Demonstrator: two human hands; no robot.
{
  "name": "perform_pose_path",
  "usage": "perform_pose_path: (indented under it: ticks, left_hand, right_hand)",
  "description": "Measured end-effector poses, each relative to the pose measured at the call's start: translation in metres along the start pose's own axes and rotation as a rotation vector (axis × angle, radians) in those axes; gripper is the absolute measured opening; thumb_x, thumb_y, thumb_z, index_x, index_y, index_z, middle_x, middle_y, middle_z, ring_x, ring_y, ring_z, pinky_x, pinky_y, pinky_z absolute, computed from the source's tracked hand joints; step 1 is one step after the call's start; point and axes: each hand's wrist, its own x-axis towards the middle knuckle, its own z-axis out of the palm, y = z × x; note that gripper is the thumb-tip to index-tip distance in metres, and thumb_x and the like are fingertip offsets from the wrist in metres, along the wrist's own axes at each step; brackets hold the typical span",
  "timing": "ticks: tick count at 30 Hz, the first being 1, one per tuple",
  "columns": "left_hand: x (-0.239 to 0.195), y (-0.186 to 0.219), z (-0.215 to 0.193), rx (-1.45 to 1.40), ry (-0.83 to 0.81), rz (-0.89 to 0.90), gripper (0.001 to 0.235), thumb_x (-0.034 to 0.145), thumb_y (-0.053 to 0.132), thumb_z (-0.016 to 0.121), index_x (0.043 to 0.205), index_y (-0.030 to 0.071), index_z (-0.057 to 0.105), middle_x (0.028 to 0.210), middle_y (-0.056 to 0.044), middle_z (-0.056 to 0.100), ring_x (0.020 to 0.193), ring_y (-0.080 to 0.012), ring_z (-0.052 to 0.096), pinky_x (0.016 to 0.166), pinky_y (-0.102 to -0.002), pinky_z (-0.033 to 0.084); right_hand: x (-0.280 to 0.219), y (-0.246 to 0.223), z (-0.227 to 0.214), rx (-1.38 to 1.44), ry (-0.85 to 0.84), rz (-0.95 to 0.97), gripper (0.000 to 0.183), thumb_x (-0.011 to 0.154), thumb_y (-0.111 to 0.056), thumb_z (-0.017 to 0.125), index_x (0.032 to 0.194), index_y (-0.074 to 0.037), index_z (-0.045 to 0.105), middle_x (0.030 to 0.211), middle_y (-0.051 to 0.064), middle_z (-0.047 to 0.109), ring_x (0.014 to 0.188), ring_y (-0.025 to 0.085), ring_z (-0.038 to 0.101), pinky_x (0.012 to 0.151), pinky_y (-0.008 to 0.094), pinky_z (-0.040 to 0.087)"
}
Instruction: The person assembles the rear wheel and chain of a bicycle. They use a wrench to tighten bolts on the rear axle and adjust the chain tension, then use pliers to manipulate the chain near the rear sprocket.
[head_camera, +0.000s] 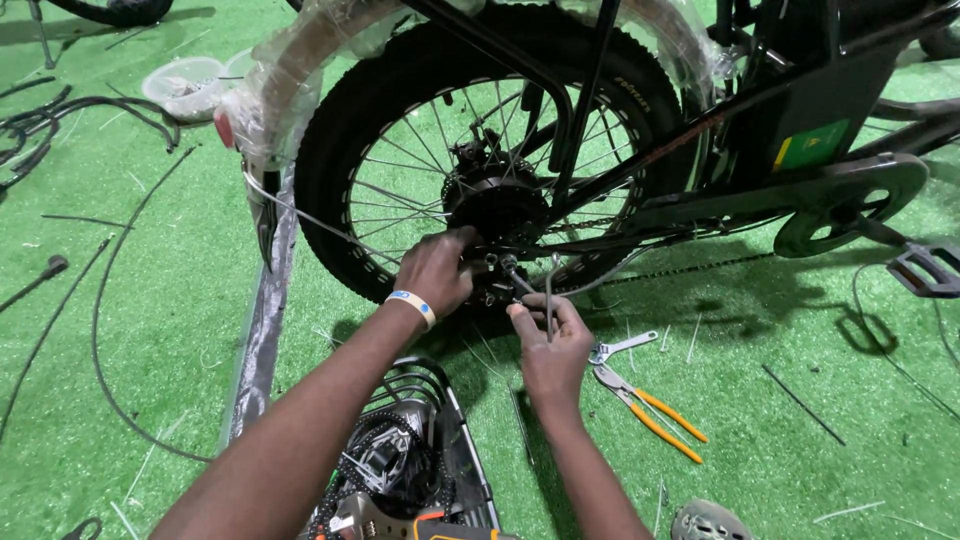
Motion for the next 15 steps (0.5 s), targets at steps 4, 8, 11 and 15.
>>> perform_pose_path:
  ticks: [4,8,11,15]
  left_hand:
    - [0.002,-0.012,0.012,-0.049,0.031,0.046,0.036,0.081,0.012,0.059,0.117,0.007,0.063,0.094,-0.018,0.071,0.097,-0.0425,0.066,0.082,-0.053,0.055]
    - [0.0,-0.013,0.01,-0.089,0.062,0.08,0.037,0.08,0.008,0.057,0.116,0.006,0.064,0.095,-0.018,0.071,0.097,-0.0426,0.066,0.082,-0.053,0.054]
    - [-0.002,-0.013,0.006,-0.127,0.09,0.099,0.036,0.078,0.006,0.055,0.112,0.005,0.067,0.092,-0.019,0.071,0.095,-0.043,0.066,0.081,-0.052,0.055]
    - [-0.002,-0.019,0.009,-0.204,0.117,0.127,0.036,0.075,0.005,0.056,0.109,0.003,0.068,0.089,-0.02,0.071,0.093,-0.0436,0.066,0.078,-0.053,0.055]
  right_hand:
    - [0.001,0.011,0.0,-0.017,0.001,0.043,0.02,0.073,-0.013,0.078,0.091,-0.01,0.071,0.073,0.006,0.067,0.058,0.007,0.054,0.057,0.024,0.05]
    - [-0.007,0.003,0.008,-0.007,-0.018,0.042,0.021,0.074,-0.012,0.077,0.093,-0.008,0.071,0.074,0.007,0.068,0.052,0.007,0.054,0.053,0.024,0.048]
    - [-0.012,-0.002,0.021,0.024,-0.003,0.007,0.021,0.075,-0.011,0.076,0.095,-0.006,0.071,0.075,0.008,0.068,0.051,0.007,0.053,0.051,0.023,0.047]
    - [-0.003,0.002,0.05,0.112,0.172,-0.137,0.017,0.073,-0.01,0.079,0.088,-0.005,0.072,0.069,0.007,0.069,0.053,0.005,0.055,0.051,0.021,0.046]
